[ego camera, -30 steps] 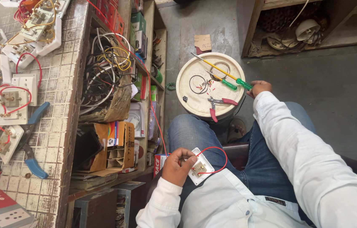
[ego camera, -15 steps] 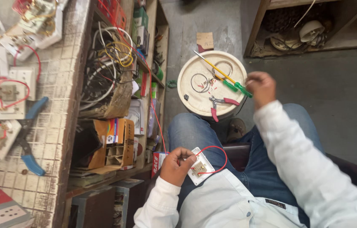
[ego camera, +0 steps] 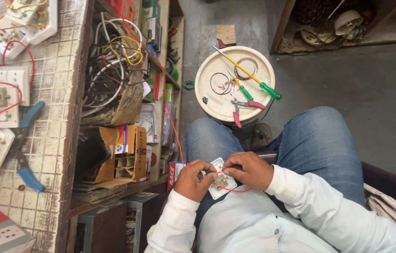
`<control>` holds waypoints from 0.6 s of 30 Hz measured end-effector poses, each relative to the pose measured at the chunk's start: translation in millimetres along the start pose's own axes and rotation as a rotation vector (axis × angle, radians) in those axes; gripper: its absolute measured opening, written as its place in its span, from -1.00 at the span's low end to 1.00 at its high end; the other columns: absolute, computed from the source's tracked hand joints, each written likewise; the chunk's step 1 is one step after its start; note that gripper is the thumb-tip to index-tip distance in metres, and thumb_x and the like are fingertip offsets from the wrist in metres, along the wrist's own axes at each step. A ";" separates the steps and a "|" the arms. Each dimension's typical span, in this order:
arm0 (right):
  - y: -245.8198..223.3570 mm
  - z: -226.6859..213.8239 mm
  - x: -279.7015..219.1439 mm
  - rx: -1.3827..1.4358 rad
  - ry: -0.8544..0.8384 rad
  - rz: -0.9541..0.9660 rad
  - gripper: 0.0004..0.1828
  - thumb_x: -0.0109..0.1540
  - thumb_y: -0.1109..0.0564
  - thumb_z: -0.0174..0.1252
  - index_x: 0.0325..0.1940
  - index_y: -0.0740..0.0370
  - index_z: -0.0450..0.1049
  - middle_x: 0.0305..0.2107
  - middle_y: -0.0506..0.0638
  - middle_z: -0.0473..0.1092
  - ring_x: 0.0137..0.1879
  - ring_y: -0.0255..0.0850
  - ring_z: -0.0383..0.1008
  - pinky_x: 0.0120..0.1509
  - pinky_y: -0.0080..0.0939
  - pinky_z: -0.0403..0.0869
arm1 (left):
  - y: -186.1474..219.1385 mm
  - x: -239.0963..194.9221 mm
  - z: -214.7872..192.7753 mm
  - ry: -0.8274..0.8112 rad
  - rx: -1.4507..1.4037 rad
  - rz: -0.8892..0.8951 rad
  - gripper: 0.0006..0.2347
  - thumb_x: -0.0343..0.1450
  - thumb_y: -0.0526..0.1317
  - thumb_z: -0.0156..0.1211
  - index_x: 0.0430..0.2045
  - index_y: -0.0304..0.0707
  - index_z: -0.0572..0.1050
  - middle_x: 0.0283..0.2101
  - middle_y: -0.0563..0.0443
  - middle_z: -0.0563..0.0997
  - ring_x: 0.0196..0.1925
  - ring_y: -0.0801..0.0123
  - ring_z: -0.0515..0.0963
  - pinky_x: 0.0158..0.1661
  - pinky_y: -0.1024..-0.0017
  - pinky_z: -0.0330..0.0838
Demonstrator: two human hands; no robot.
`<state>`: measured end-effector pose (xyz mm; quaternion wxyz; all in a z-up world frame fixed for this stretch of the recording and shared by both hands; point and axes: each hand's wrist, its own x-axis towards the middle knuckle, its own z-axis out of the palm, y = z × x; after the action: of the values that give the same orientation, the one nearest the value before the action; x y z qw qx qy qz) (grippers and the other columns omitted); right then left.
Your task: The person assembles electrical sockets by connecting red wires to terminals using a screwdriver and wire cutters. They strip wire ends, insert them into the socket, and tighten the screws while seated with the socket on their lap.
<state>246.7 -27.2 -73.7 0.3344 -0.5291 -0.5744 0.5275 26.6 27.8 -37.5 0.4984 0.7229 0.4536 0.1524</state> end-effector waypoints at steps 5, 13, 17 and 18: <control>10.4 10.5 -3.6 -0.010 0.038 0.009 -0.84 0.17 0.14 0.28 -0.26 0.29 0.61 -0.40 0.03 0.56 -0.31 -0.23 0.57 -0.20 -0.23 0.50 | 1.0 -1.4 0.5 0.015 0.017 0.121 -0.90 0.25 -0.42 0.35 -0.45 -0.32 0.59 -0.39 -0.05 0.60 -0.40 0.26 0.62 -0.40 0.38 0.45; 18.6 16.2 -3.0 -0.064 0.043 0.047 -0.86 0.14 0.15 0.31 -0.29 0.28 0.61 -0.40 0.01 0.53 -0.35 -0.25 0.54 -0.23 -0.25 0.50 | 7.6 -9.0 -2.4 0.068 0.133 0.155 -0.87 0.22 -0.43 0.39 -0.45 -0.26 0.60 -0.24 -0.06 0.55 -0.18 0.09 0.63 -0.20 0.28 0.50; 17.0 14.5 -0.1 -0.099 0.017 0.024 -0.88 0.14 0.17 0.31 -0.30 0.27 0.59 -0.42 0.00 0.52 -0.35 -0.22 0.55 -0.22 -0.23 0.49 | 13.8 -8.9 -6.7 0.011 0.126 0.084 -0.87 0.22 -0.40 0.40 -0.46 -0.18 0.61 -0.08 -0.02 0.55 -0.10 0.13 0.65 -0.15 0.30 0.52; 17.1 15.5 -1.9 -0.121 0.012 0.008 -0.88 0.13 0.16 0.32 -0.31 0.26 0.59 -0.43 0.00 0.51 -0.35 -0.20 0.55 -0.23 -0.22 0.49 | 14.1 -9.7 -6.9 -0.021 0.131 0.064 -0.87 0.21 -0.39 0.41 -0.47 -0.16 0.62 -0.04 -0.01 0.54 -0.10 0.14 0.66 -0.15 0.30 0.53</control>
<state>236.8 -34.9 -93.2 0.3032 -0.5538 -0.6011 0.4900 23.8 22.7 -19.9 0.4497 0.7696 0.4341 0.1306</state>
